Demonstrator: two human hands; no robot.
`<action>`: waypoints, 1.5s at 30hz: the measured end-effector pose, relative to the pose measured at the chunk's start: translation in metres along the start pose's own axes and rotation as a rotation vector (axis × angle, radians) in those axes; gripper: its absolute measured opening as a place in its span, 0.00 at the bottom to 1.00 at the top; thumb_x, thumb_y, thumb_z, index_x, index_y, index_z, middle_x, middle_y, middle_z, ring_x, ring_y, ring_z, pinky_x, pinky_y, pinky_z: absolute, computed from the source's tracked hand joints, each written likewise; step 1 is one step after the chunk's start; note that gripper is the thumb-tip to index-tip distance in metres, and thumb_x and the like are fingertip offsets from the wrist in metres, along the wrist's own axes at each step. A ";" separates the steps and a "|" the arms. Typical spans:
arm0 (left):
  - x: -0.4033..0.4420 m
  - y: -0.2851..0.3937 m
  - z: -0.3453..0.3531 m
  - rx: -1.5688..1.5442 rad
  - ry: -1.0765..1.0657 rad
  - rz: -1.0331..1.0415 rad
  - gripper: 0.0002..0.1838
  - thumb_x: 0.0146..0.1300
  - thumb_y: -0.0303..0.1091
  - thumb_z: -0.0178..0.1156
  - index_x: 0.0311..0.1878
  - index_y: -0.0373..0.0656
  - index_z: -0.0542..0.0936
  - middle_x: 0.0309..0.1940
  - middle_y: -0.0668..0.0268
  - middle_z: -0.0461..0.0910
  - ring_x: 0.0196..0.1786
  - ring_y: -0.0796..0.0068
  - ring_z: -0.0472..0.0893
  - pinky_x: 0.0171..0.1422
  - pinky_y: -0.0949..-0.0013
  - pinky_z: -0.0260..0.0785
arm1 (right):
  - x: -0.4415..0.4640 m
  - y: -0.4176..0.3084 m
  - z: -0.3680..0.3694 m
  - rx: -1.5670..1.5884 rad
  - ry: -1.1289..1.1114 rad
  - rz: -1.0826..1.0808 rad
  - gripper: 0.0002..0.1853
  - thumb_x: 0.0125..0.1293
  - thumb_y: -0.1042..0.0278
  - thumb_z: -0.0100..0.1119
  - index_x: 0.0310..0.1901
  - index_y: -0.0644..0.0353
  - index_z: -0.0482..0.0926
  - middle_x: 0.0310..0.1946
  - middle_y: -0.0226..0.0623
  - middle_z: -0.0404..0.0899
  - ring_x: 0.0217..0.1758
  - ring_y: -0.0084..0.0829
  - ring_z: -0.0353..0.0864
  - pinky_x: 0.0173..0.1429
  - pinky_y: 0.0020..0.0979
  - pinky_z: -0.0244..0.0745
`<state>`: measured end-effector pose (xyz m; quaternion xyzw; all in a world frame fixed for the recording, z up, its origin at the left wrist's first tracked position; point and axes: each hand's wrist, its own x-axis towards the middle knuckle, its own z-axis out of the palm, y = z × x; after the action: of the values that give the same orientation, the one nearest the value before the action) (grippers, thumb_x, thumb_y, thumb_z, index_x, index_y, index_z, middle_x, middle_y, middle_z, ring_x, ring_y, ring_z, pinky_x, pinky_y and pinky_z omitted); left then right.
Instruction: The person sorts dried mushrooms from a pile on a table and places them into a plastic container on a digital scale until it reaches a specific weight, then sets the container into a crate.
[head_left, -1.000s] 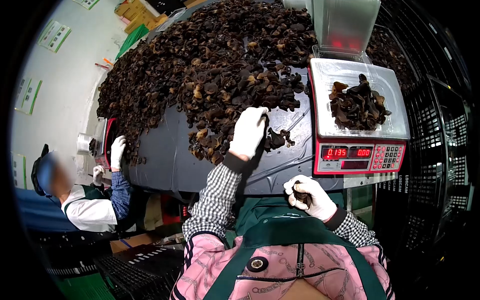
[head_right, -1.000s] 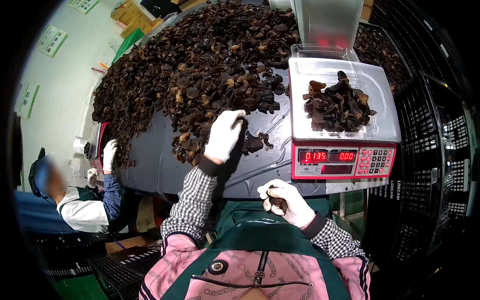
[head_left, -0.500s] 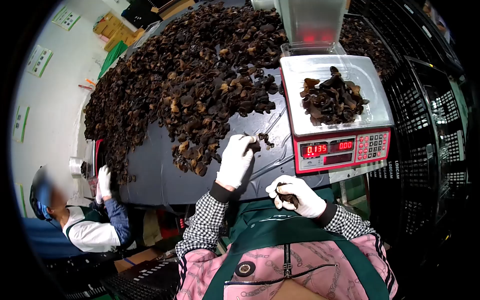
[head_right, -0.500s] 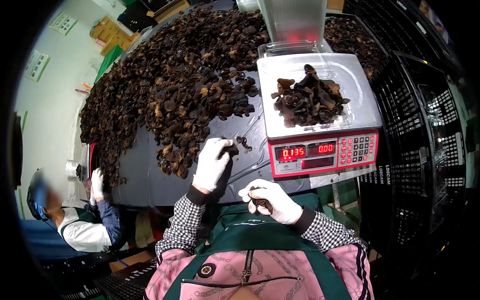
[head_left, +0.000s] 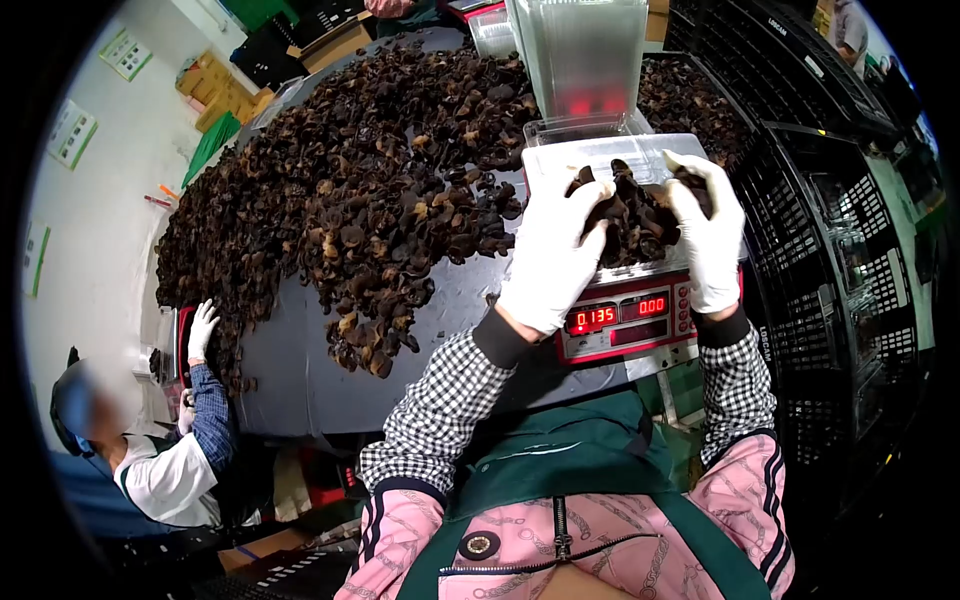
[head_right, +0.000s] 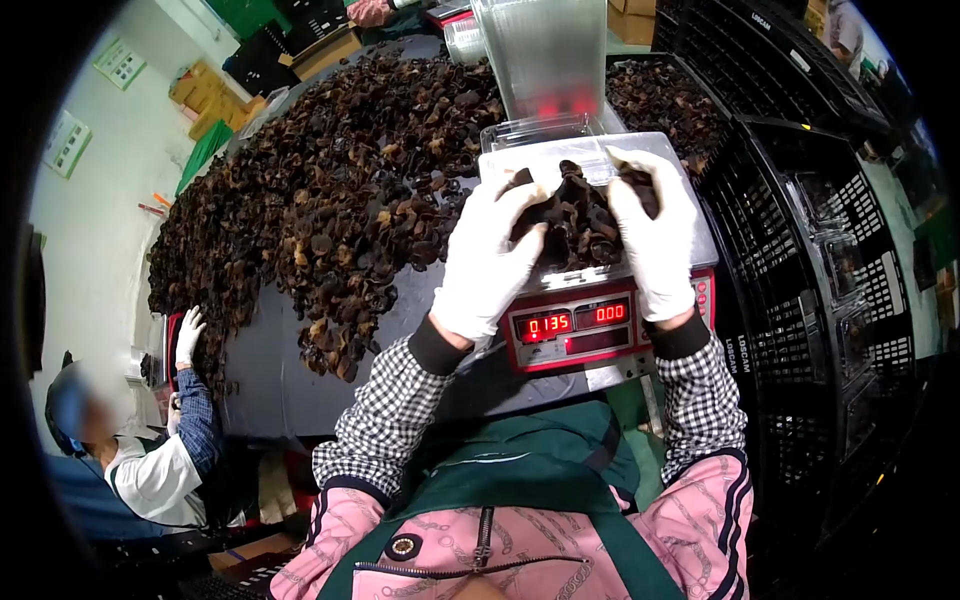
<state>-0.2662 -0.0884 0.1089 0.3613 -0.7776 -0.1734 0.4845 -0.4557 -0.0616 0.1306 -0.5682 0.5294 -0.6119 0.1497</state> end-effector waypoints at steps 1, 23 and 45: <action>0.004 -0.001 0.005 0.026 -0.035 0.008 0.21 0.58 0.31 0.69 0.57 0.44 0.83 0.61 0.52 0.77 0.63 0.50 0.78 0.70 0.54 0.70 | 0.003 0.006 0.001 0.001 -0.069 0.058 0.16 0.68 0.74 0.63 0.57 0.62 0.82 0.46 0.32 0.82 0.52 0.24 0.80 0.60 0.27 0.74; -0.028 -0.077 -0.061 -0.284 0.280 -0.428 0.17 0.71 0.20 0.56 0.61 0.35 0.80 0.59 0.59 0.84 0.62 0.70 0.82 0.71 0.67 0.71 | -0.009 0.021 -0.040 0.117 0.139 0.212 0.16 0.81 0.65 0.50 0.56 0.64 0.83 0.49 0.37 0.86 0.54 0.25 0.82 0.62 0.29 0.74; 0.024 -0.001 0.010 0.216 0.124 0.169 0.12 0.54 0.34 0.76 0.37 0.42 0.84 0.46 0.61 0.85 0.55 0.58 0.81 0.64 0.58 0.71 | -0.027 0.030 -0.043 0.054 0.065 0.240 0.12 0.76 0.74 0.53 0.55 0.67 0.83 0.51 0.38 0.86 0.54 0.25 0.83 0.62 0.27 0.74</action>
<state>-0.2811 -0.1078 0.1189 0.3545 -0.7880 -0.0246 0.5028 -0.4969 -0.0317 0.0999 -0.4765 0.5813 -0.6219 0.2199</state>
